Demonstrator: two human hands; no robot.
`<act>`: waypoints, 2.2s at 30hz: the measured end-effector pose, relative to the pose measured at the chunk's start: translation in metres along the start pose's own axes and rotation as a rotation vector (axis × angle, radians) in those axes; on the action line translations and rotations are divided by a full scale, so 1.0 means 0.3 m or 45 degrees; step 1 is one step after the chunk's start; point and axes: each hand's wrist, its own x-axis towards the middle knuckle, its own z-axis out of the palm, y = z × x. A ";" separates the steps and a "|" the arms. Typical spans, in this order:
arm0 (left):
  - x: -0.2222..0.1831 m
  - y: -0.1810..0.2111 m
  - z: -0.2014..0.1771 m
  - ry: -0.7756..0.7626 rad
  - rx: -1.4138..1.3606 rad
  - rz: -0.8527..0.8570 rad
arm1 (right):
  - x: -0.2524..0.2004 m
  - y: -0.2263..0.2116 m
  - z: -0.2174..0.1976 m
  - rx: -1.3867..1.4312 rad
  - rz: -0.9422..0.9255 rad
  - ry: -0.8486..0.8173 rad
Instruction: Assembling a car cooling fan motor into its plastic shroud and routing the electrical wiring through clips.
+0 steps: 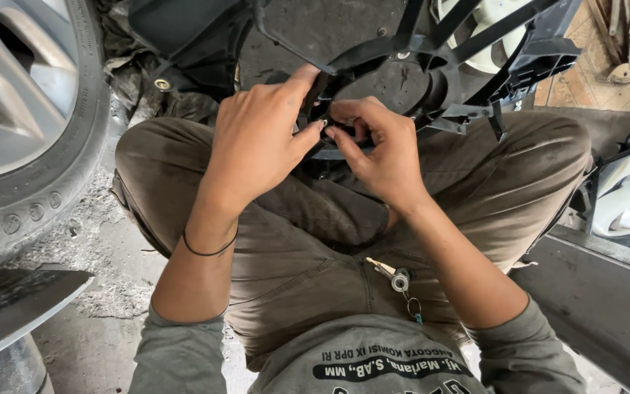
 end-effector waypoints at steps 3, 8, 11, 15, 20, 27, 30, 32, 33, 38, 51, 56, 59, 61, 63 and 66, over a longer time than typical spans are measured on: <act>0.001 0.012 0.002 0.018 0.006 -0.026 | 0.000 -0.002 -0.005 -0.025 0.014 -0.017; 0.008 0.022 0.017 0.010 0.085 -0.100 | 0.025 -0.036 -0.060 -0.086 -0.043 -0.139; 0.008 0.033 0.026 0.031 0.125 -0.103 | 0.027 -0.047 -0.092 -0.276 -0.156 -0.193; 0.004 0.046 0.012 0.041 0.124 -0.078 | 0.022 -0.024 -0.120 -0.571 -0.278 -0.366; -0.010 0.096 0.003 -0.028 0.153 -0.075 | -0.033 0.014 -0.116 -0.643 -0.292 -0.306; -0.043 0.231 -0.106 -0.068 0.027 -0.037 | -0.107 -0.144 -0.192 -0.666 -0.306 -0.165; -0.051 0.302 -0.103 -0.098 0.007 -0.036 | -0.156 -0.173 -0.233 -0.652 -0.247 -0.169; -0.055 0.329 -0.089 -0.084 0.009 -0.023 | -0.182 -0.173 -0.250 -0.605 -0.241 -0.162; -0.055 0.331 -0.076 -0.074 0.002 0.000 | -0.193 -0.166 -0.256 -0.609 -0.222 -0.185; -0.063 0.343 0.009 -0.141 -0.109 -0.076 | -0.265 -0.105 -0.243 -0.589 -0.133 -0.169; -0.087 0.369 -0.007 -0.229 -0.033 -0.053 | -0.298 -0.102 -0.282 -0.523 -0.173 -0.177; -0.085 0.368 -0.038 -0.328 -0.160 -0.095 | -0.286 -0.124 -0.309 -0.336 -0.136 -0.239; -0.079 0.371 -0.045 -0.351 -0.145 -0.122 | -0.267 -0.145 -0.307 -0.213 -0.118 -0.190; -0.073 0.373 -0.043 -0.349 -0.191 -0.117 | -0.257 -0.144 -0.301 -0.162 -0.129 -0.156; -0.074 0.360 -0.035 -0.333 -0.203 -0.088 | -0.250 -0.149 -0.293 -0.165 -0.122 -0.149; -0.075 0.349 -0.029 -0.316 -0.213 -0.048 | -0.242 -0.146 -0.280 -0.190 -0.112 -0.137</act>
